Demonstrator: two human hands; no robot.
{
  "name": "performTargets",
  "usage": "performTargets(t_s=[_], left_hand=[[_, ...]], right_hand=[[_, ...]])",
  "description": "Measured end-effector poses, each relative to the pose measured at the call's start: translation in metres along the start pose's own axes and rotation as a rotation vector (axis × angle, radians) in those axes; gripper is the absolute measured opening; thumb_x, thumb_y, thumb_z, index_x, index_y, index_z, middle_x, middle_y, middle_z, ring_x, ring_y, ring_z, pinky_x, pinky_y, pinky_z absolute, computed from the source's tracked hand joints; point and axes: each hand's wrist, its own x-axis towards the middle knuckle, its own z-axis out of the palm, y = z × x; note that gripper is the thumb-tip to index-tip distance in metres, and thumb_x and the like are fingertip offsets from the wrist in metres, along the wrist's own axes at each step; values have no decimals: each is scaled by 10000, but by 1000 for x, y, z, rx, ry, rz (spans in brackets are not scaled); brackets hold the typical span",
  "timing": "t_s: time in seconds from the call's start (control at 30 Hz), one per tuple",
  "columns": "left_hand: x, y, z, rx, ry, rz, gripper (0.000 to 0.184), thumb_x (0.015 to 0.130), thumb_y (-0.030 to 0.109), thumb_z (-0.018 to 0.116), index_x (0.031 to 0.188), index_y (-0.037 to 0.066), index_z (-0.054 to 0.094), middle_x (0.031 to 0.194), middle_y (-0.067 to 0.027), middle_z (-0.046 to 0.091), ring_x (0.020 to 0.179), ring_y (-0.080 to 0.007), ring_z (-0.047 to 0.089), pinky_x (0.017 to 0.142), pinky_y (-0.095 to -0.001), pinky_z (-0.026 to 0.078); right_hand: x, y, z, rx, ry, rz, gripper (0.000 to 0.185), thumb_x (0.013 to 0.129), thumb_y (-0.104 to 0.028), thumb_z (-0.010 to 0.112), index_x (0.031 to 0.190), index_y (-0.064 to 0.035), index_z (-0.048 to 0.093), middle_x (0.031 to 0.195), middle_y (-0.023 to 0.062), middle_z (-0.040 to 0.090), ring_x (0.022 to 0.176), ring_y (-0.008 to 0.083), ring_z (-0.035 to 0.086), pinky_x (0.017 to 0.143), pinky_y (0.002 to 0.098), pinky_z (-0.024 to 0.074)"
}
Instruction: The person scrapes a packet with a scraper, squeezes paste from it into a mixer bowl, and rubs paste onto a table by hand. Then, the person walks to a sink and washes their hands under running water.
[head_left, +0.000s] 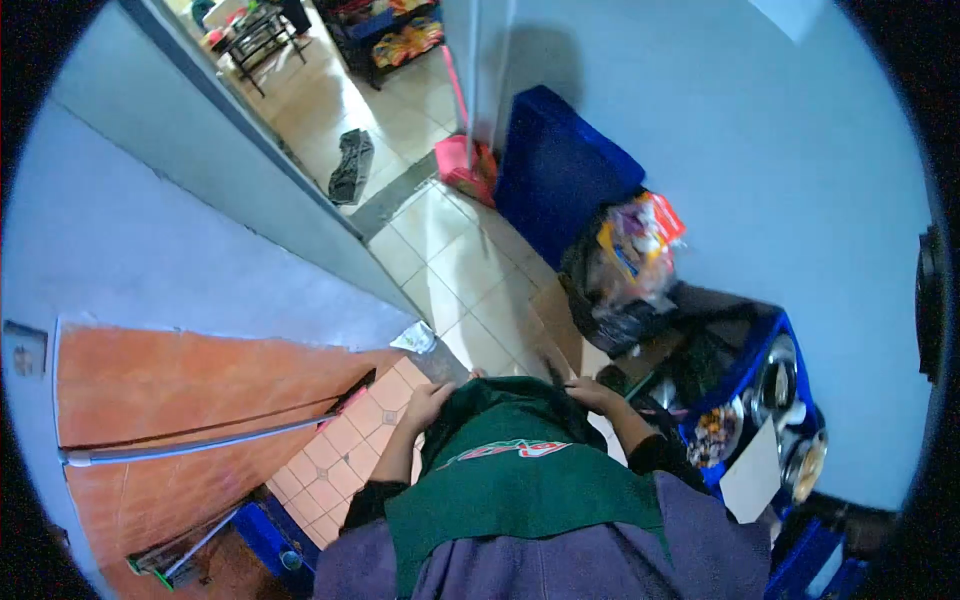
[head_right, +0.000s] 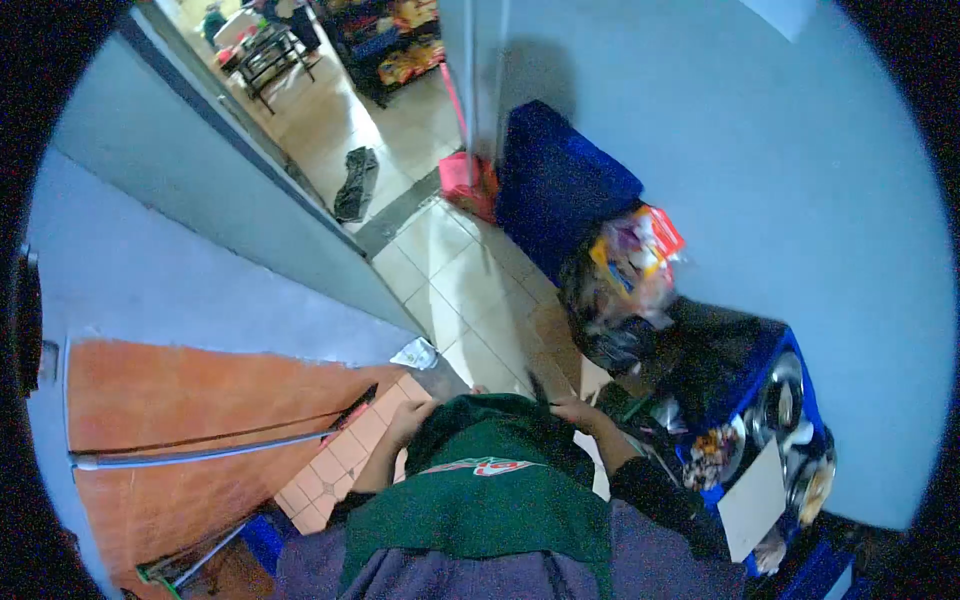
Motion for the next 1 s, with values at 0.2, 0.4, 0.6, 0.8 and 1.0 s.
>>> performTargets(t_s=[0.2, 0.4, 0.6, 0.8, 1.0], left_hand=[[177, 131, -19, 551, -654, 328, 403, 825, 359, 558, 931, -19, 647, 817, -161, 668, 715, -239, 612, 684, -373, 467], [336, 95, -1, 847, -1022, 8, 241, 691, 204, 603, 850, 38, 678, 816, -86, 632, 714, -271, 593, 625, -421, 458], [415, 210, -177, 729, -637, -108, 461, 711, 342, 608, 1014, -6, 625, 981, -186, 643, 864, -313, 615, 736, -400, 466], [445, 204, -338, 265, -309, -119, 454, 792, 435, 577, 934, 12, 661, 878, -119, 669, 782, -227, 619, 725, -381, 477], [568, 150, -441, 500, 11, -53, 502, 800, 471, 552, 933, 0, 664, 893, -168, 665, 818, -318, 631, 760, -401, 473]], right_hand=[[87, 13, -24, 78, 126, 150, 355, 841, -337, 558, 683, -23, 603, 656, 50, 589, 711, 200, 547, 696, 376, 431], [164, -111, -63, -95, 514, -160, 317, 855, -346, 547, 966, -49, 548, 894, 116, 561, 792, 217, 515, 740, 365, 424], [341, -231, -205, -232, -301, -166, 347, 900, -237, 530, 1140, -1, 446, 1143, 92, 497, 950, 164, 453, 829, 317, 402], [510, -340, -238, -348, -755, -484, 396, 880, -314, 530, 1127, -3, 526, 1016, 149, 624, 909, 220, 558, 820, 384, 428], [628, -586, -259, -989, -445, -335, 352, 809, -318, 546, 941, -3, 631, 896, 254, 619, 825, 373, 614, 745, 453, 464]])
